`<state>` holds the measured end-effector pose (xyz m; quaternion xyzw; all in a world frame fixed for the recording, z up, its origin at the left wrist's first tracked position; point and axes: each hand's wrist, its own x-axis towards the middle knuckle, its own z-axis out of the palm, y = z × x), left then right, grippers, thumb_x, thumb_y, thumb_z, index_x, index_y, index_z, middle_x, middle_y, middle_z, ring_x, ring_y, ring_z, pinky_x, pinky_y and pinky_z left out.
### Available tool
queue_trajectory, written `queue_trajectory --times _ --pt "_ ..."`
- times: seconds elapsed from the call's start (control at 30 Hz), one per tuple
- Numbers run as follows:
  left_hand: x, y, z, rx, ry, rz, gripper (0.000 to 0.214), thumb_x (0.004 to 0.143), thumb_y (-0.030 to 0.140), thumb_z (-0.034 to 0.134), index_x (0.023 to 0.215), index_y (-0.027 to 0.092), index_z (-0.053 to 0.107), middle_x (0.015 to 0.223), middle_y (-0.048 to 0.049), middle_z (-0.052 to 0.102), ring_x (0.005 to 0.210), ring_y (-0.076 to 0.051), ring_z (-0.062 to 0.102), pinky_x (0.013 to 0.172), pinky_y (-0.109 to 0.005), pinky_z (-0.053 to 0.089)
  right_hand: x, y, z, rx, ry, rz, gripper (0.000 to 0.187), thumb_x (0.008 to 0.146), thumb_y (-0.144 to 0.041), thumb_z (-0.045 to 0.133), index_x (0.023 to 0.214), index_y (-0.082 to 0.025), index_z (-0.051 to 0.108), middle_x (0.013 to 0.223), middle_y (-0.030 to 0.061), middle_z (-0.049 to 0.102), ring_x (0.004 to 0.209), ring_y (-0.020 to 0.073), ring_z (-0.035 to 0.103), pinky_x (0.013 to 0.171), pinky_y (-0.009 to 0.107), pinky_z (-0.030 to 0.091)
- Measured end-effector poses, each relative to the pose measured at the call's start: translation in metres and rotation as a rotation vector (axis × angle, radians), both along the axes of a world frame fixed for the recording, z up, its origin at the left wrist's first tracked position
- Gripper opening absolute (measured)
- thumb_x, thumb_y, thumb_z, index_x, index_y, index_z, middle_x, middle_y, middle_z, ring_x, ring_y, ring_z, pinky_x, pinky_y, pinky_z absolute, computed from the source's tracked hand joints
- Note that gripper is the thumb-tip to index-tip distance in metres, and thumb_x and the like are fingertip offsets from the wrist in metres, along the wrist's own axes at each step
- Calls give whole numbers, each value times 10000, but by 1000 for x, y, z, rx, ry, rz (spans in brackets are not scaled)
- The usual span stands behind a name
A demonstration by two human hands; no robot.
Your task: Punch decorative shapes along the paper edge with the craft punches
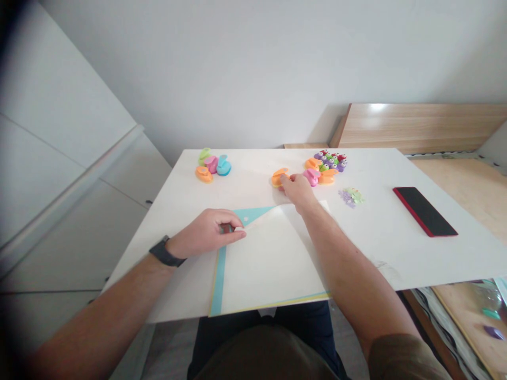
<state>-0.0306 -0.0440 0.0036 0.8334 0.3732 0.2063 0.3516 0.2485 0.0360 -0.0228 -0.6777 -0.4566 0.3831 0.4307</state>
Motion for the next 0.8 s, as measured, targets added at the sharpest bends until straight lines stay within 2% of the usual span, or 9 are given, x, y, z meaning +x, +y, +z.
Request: queue_trajectory --times 0.1,0.17,0.2,0.27,0.33,0.4,0.47,0.6,0.8 --pt "0 0 1 4 8 4 249 911 419 697 833 196 775 780 -24 724 689 -147 631 643 -269 453 -1 -5 2 29 -136 -87 322 855 -443 717 1007 -163 673 895 110 729 723 204 662 655 324 503" --pt "0 0 1 8 10 1 245 910 416 699 834 195 773 781 -25 725 692 -149 631 647 -271 451 -4 -11 7 166 -278 -151 387 851 -431 713 1118 -156 657 986 123 717 762 209 644 685 339 500" --pt "0 0 2 8 9 -4 242 909 414 699 833 196 772 783 -26 727 696 -150 633 651 -271 452 -7 -15 10 249 -341 -128 368 869 -416 691 1133 -161 660 995 117 713 780 209 635 706 343 496" --pt "0 1 3 3 1 -16 234 905 406 701 826 198 770 793 -29 734 706 -154 635 658 -272 455 -14 -24 18 368 -417 77 250 915 -371 634 1070 -187 704 944 84 720 792 203 624 742 343 486" --pt "0 1 3 -10 -6 -18 222 899 397 704 823 200 771 798 -29 741 708 -155 634 660 -272 456 -23 -34 25 402 -432 417 177 930 -329 626 975 -215 755 911 57 733 795 193 628 764 338 481" --pt "-1 1 3 -30 -8 -4 215 889 396 711 826 199 772 781 -24 738 688 -152 624 644 -269 450 -32 -43 31 437 -438 718 160 933 -312 652 942 -228 788 941 56 744 850 196 644 810 341 482" --pt "-1 1 2 -45 -4 6 217 885 401 715 834 197 770 767 -19 734 670 -148 615 631 -268 442 -38 -50 33 485 -468 902 192 963 -320 643 916 -228 804 960 66 741 901 204 645 858 355 472" --pt "-2 1 -1 -66 -4 -3 233 893 411 711 840 190 762 793 -23 738 679 -147 613 635 -270 437 -42 -56 30 512 -600 1007 370 1038 -374 561 811 -223 810 935 76 711 910 205 606 902 388 424" --pt "-2 1 -3 -66 -6 11 242 895 419 712 830 192 760 766 -17 724 668 -145 606 622 -271 431 -37 -50 25 459 -702 985 479 1094 -406 435 929 -243 855 992 88 686 963 216 576 929 409 394"
